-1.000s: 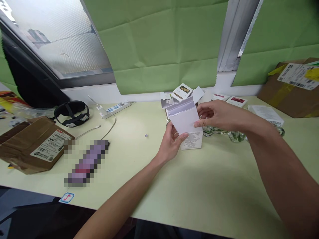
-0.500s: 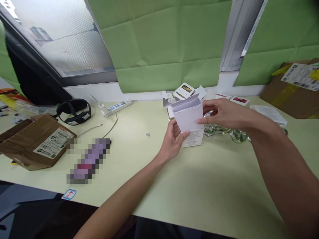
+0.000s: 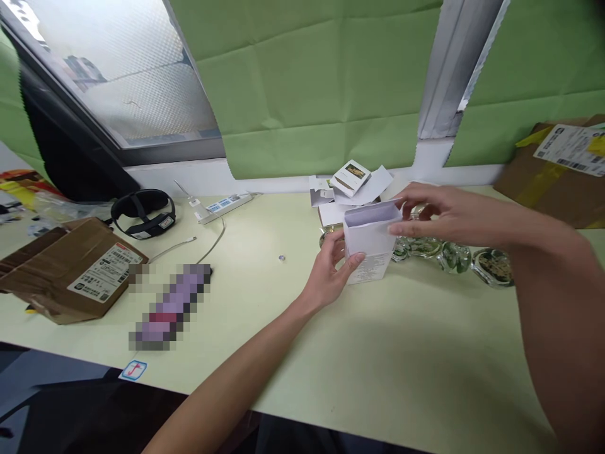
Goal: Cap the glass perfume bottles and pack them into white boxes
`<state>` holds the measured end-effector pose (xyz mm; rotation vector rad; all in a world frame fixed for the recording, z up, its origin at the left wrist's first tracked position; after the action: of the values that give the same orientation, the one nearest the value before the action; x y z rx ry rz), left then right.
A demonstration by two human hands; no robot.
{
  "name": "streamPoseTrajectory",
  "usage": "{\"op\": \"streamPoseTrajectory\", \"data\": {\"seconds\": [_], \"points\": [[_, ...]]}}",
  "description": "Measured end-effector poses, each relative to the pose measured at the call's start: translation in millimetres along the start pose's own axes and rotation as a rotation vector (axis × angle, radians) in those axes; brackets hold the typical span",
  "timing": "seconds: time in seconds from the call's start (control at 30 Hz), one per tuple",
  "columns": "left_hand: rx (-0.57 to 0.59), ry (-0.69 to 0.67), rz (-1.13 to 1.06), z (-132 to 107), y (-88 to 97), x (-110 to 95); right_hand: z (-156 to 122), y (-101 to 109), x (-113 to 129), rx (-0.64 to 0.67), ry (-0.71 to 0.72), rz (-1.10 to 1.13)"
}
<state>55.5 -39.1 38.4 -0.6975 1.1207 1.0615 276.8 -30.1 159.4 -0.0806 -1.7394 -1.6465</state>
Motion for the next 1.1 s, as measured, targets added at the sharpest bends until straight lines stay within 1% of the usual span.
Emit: {"op": "streamPoseTrajectory", "data": {"seconds": [0.07, 0.13, 0.23, 0.33, 0.57, 0.83, 0.93, 1.1], "points": [[0.022, -0.021, 0.004, -1.2, -1.8, -0.8, -5.5, 7.9, 6.4, -0.044, 0.027, -0.018], [0.034, -0.031, 0.001, -2.2, -3.4, -0.8, -8.3, 11.3, 12.8, -0.056, 0.062, -0.022], [0.043, -0.026, -0.004, -3.1, -4.6, -0.1, -7.6, 11.1, 17.7, -0.084, 0.074, -0.039], [0.038, -0.016, 0.006, -3.0, -4.2, 0.2, -4.8, 9.3, 16.7, -0.102, 0.069, -0.044], [0.028, -0.011, 0.008, -1.9, -3.8, 0.4, 1.9, 3.5, 9.6, -0.048, 0.026, -0.044], [0.029, -0.020, 0.001, -2.0, -4.6, -1.1, 7.5, -4.8, 8.3, 0.014, 0.104, -0.094], [0.033, -0.022, 0.007, -2.0, -5.1, -1.8, 7.2, -6.1, 7.8, 0.046, 0.110, -0.090], [0.040, -0.013, -0.003, -2.1, -5.4, -0.9, 5.2, -8.8, 9.2, 0.071, 0.137, -0.149]]}}
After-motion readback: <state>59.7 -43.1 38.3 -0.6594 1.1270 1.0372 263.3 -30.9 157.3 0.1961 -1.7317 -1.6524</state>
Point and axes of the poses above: each hand's wrist, its own z-axis towards the middle knuckle, its own y-axis out of the back of the hand, x = y × z, the point moved 2 cm from there along z, towards the middle knuckle, and after that the axes turned 6 degrees about y, right-handed, at the moved point
